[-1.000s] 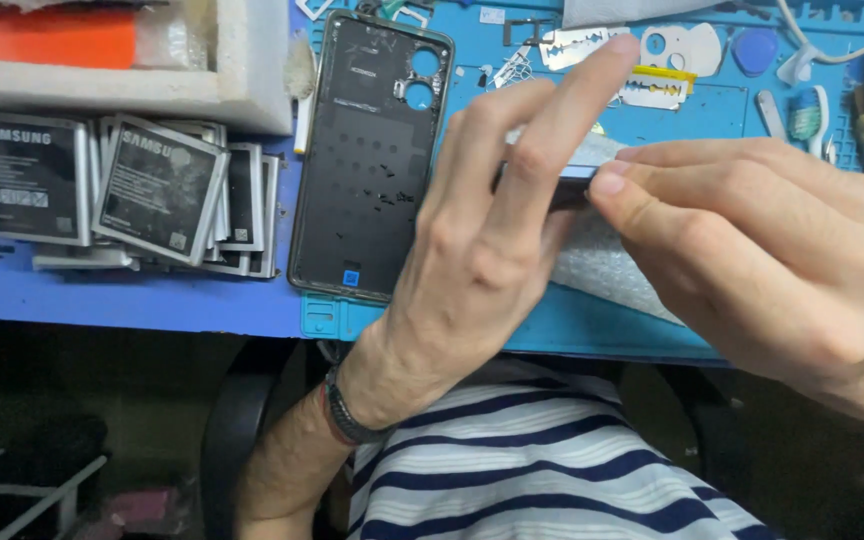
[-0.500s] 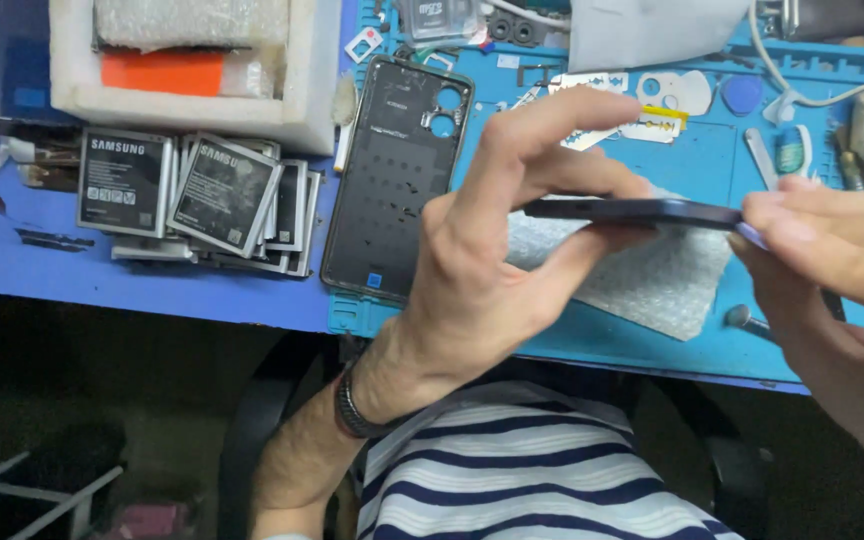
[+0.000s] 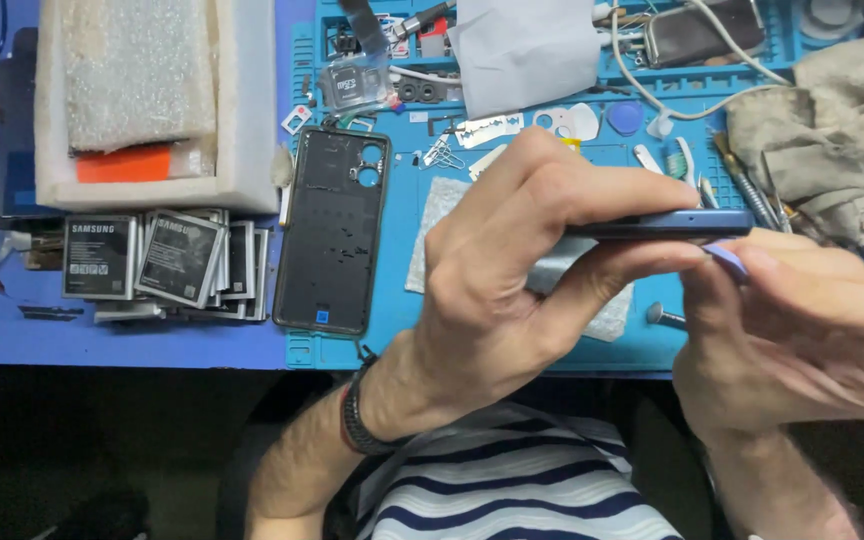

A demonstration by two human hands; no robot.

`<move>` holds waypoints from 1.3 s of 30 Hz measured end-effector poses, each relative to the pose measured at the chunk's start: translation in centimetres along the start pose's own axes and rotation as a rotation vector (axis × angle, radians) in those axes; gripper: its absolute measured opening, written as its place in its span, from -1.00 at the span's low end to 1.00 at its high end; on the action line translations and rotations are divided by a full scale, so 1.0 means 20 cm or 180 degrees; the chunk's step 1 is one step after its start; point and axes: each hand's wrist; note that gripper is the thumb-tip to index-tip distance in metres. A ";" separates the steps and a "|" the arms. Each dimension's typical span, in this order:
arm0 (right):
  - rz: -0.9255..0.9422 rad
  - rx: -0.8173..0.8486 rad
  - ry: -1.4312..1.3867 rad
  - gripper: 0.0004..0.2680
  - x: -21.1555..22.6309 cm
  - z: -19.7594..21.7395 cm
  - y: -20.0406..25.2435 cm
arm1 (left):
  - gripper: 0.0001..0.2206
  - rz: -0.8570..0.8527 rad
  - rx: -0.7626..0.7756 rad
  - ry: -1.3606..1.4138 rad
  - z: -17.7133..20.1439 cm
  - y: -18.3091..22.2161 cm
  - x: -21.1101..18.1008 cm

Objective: Disassembling a smartphone to access and remove internal components using specialized prying tools.

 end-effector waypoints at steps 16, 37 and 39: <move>-0.0349 -0.0628 -0.0397 -0.81 0.08 -0.25 -0.04 | -0.92 0.0027 -0.0383 -0.0701 -0.01 -0.06 0.00; -0.0080 0.0127 -0.0156 -0.79 0.14 -0.14 -0.18 | -0.90 -0.0177 -0.0709 -0.0789 -0.05 -0.07 0.04; 0.0048 0.0317 -0.0053 -0.79 0.11 -0.08 -0.18 | -0.89 -0.0213 -0.0647 -0.0758 -0.04 -0.07 0.04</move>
Point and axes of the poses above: each hand's wrist, its own y-axis away from the middle knuckle, its own z-axis out of the back of the hand, x = y × z, and after that the axes turned 2 degrees about z, right-handed
